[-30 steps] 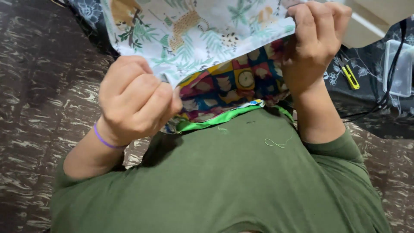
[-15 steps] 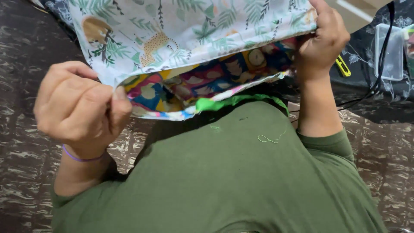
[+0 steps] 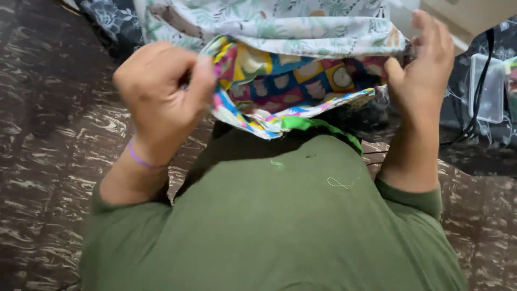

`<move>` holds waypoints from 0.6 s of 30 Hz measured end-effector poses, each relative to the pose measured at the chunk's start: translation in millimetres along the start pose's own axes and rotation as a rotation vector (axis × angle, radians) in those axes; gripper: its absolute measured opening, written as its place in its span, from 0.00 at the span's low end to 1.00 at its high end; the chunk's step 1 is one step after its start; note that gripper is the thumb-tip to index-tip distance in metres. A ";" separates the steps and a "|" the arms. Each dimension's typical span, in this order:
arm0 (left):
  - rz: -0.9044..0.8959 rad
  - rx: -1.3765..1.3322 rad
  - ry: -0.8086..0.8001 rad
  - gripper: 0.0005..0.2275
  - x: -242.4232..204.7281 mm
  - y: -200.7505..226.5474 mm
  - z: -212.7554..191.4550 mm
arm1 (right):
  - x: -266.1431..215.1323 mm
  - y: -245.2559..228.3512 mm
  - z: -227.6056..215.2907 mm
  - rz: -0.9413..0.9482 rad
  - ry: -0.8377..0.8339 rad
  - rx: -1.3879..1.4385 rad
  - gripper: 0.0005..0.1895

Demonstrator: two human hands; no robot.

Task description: Threading a green ribbon drawstring through the top casing of a fabric bag using a safety pin as a guide.

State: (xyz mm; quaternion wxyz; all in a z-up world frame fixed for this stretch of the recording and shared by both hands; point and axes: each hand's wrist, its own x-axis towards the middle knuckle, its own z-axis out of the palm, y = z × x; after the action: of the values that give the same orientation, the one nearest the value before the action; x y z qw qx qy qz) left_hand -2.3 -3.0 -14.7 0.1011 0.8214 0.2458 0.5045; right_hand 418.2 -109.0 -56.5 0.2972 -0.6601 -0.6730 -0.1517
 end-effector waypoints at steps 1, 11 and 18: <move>0.011 -0.008 -0.005 0.16 5.6 2.3 4.8 | 5.6 -31.3 -12.5 -0.021 0.012 0.063 0.33; 0.265 0.065 -0.096 0.17 45.0 17.9 30.4 | 60.4 -150.3 -36.9 -0.540 0.066 0.393 0.15; 0.249 0.045 -0.062 0.14 39.1 36.8 21.8 | 103.6 -151.7 -16.8 -0.708 -0.174 0.653 0.14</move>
State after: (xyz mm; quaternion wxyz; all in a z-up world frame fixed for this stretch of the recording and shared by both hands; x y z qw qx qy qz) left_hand 42.5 -13.0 20.7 0.0268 0.8628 0.1502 0.4820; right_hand 278.1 -48.9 47.3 0.3616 -0.2733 -0.8908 0.0312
